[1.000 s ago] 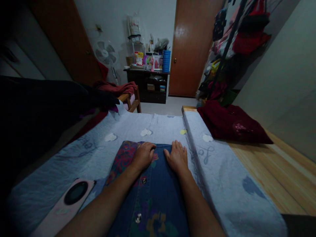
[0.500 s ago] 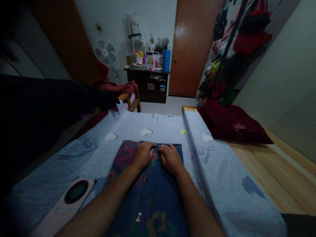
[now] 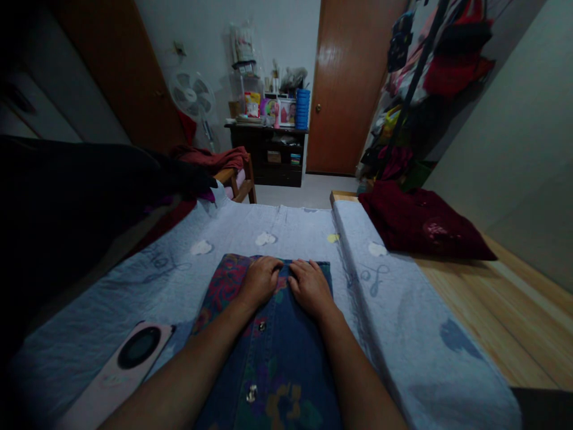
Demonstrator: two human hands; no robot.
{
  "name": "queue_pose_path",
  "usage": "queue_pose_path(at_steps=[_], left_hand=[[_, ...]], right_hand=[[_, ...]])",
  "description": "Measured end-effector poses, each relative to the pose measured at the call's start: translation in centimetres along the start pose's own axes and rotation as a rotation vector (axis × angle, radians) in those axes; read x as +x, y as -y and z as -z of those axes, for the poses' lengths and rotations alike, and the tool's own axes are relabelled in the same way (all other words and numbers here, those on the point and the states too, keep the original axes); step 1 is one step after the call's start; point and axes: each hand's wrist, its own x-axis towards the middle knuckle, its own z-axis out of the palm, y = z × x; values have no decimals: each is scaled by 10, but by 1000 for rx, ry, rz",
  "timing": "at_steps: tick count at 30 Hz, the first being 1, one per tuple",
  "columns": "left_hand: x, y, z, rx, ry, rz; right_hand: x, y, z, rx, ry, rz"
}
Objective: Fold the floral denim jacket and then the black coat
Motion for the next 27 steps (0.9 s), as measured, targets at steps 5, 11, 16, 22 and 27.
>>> queue_pose_path(at_steps=[5, 11, 16, 22, 27], left_hand=[[0, 1, -1, -15, -4, -1], [0, 0, -1, -15, -11, -13], [0, -1, 1, -22, 12, 7], [1, -1, 1, -25, 5, 7], [0, 0, -1, -21, -14, -8]], right_hand=[[-1, -2, -3, -43, 6, -34], [-2, -8, -3, -103, 22, -105], [-1, -10, -6, -131, 24, -140], [-1, -16, -5, -164, -1, -211], [-1, -18, -6, -172, -7, -244]])
